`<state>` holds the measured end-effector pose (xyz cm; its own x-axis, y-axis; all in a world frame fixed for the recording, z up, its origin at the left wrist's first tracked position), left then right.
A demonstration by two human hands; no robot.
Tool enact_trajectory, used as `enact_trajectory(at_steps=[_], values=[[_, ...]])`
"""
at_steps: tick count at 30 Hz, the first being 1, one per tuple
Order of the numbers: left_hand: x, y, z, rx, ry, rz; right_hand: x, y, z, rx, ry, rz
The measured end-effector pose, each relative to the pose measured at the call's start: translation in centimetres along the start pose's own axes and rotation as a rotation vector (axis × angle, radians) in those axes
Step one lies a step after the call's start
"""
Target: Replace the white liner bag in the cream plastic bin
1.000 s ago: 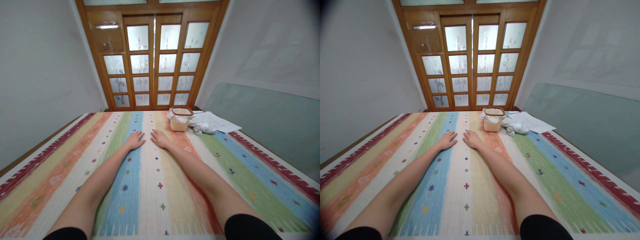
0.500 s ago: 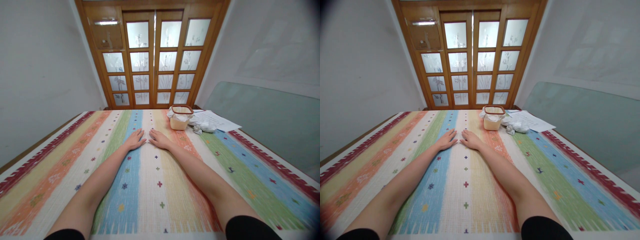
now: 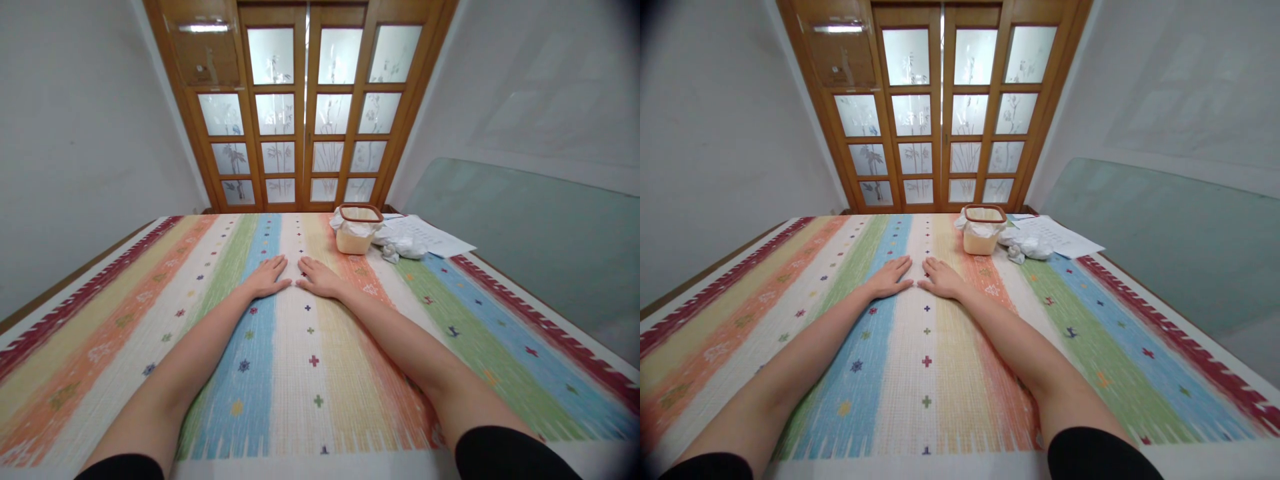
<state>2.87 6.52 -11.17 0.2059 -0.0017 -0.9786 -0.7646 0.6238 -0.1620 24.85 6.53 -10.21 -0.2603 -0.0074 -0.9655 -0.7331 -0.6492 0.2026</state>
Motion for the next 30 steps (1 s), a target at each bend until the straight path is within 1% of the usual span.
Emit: enact_trajectory(at_steps=[5, 9, 30], values=[[-0.10, -0.24, 0.05, -0.005, 0.054, -0.001, 0.11, -0.08, -0.09, 0.070, 0.056, -0.030], [0.12, -0.28, 0.23, -0.002, 0.080, 0.022, 0.51, -0.19, 0.16, 0.088, 0.091, -0.052], [0.42, -0.14, 0.25, -0.016, 0.089, 0.045, 0.37, -0.08, 0.18, 0.094, 0.106, -0.059]])
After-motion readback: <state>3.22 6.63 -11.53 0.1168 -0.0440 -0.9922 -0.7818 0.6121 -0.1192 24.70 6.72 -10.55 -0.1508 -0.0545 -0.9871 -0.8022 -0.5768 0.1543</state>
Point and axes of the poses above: each hand's wrist, its own z-axis towards the middle knuckle, its own x-axis out of the palm, y = z × x, the point moved 4 cm from there along z, towards the middle knuckle, and after that the axes turned 5 degrees about x, right-handed, at the moved point
